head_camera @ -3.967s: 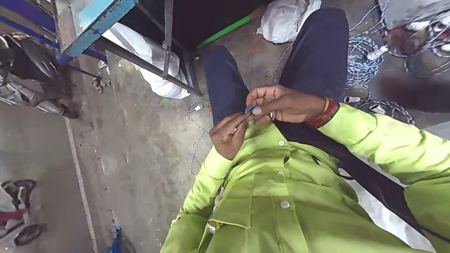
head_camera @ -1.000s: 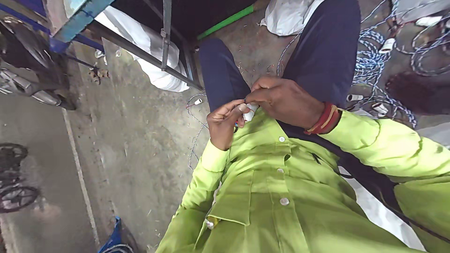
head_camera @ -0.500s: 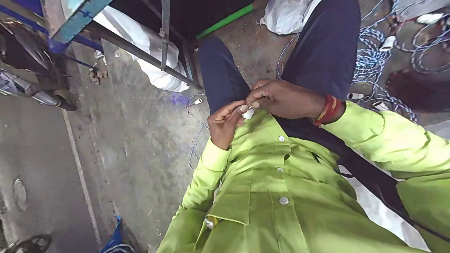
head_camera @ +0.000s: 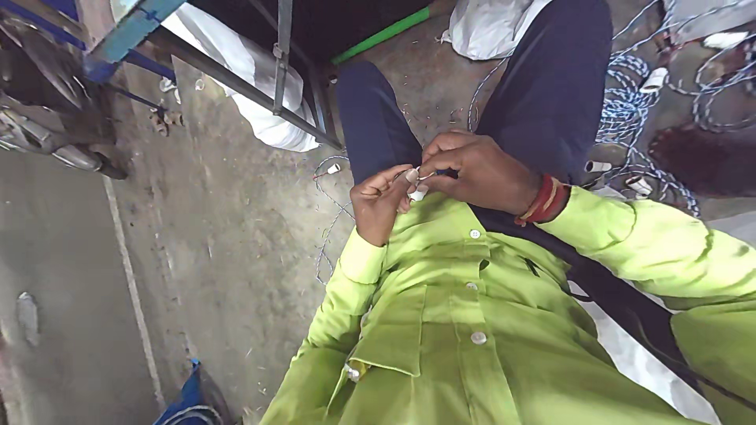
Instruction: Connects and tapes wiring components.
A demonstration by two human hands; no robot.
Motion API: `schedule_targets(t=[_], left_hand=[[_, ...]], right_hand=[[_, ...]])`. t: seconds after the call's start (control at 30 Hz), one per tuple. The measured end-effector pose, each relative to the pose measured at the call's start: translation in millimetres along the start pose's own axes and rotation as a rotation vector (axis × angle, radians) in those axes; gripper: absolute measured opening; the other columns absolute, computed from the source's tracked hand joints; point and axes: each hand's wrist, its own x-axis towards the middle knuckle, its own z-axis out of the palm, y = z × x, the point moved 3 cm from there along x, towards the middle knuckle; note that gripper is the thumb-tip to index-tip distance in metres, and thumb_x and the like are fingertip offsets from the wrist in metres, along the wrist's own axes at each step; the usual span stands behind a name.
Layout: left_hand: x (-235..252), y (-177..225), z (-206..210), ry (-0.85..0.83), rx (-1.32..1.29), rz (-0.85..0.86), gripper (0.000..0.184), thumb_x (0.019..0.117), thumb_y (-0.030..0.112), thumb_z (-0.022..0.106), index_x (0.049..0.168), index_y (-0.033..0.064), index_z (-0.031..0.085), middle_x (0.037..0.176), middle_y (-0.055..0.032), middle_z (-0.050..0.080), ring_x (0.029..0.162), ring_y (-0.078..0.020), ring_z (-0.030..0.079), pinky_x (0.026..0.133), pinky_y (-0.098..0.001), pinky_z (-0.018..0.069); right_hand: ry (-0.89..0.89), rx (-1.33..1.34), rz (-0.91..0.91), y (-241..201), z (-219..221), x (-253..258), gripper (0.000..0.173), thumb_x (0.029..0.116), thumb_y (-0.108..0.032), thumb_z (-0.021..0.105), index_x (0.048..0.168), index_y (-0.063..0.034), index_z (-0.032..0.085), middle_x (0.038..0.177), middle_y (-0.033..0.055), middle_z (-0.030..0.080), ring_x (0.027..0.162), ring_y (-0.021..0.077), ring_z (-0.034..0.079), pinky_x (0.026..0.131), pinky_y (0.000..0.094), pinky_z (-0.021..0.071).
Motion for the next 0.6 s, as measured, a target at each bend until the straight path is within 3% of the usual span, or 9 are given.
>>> schedule_targets(t=[0.13,0.23,0.47,0.6], left_hand=[[1.3,1.1,-0.8,0.021,-0.023,-0.031,0.014,0.0936,-0.001,0.069,0.106,-0.0069,0.074,0.073,-0.0077,0.073,0.051,-0.0065,0.06,0.048,-0.0213,0.0519],[0.5,2.4,-1.2,0.018,-0.012,-0.033,0.015,0.0933,-0.001,0.07,0.106,-0.0067,0.075,0.074,-0.0075,0.073,0.052,-0.0062,0.06,0.048,-0.021,0.0516],[-0.7,1.2,-1.0,-0.036,-0.033,-0.006,0.016,0.0957,-0.002,0.066,0.108,-0.0069,0.074,0.078,-0.0065,0.073,0.056,-0.0051,0.06,0.051,-0.0203,0.0515],[-8.4,6.8,2.0,-0.12,0.037,-0.047,0.02,0.1037,0.008,0.057,0.116,0.0006,0.071,0.079,-0.0003,0.07,0.054,-0.0006,0.056,0.05,-0.0145,0.0473]], right_hand=[[0.08,-0.099,-0.143,-0.7,1.4,-2.7,0.02,0.0977,-0.021,0.066,0.095,-0.0099,0.081,0.097,0.0083,0.071,0.097,0.0231,0.063,0.086,0.032,0.0509],[0.086,-0.092,-0.153,-0.2,1.1,-3.8,0.02,0.0975,-0.023,0.067,0.094,-0.0093,0.081,0.096,0.0081,0.072,0.095,0.0218,0.065,0.085,0.0323,0.053],[0.114,0.033,0.016,1.0,2.3,-3.4,0.019,0.0936,-0.025,0.069,0.088,-0.0118,0.081,0.096,0.0056,0.072,0.093,0.0123,0.066,0.082,0.0267,0.0529],[0.14,0.249,0.123,5.2,7.0,-4.0,0.02,0.0926,-0.022,0.07,0.079,-0.0088,0.076,0.093,0.0027,0.071,0.088,0.0048,0.065,0.078,0.021,0.0523]])
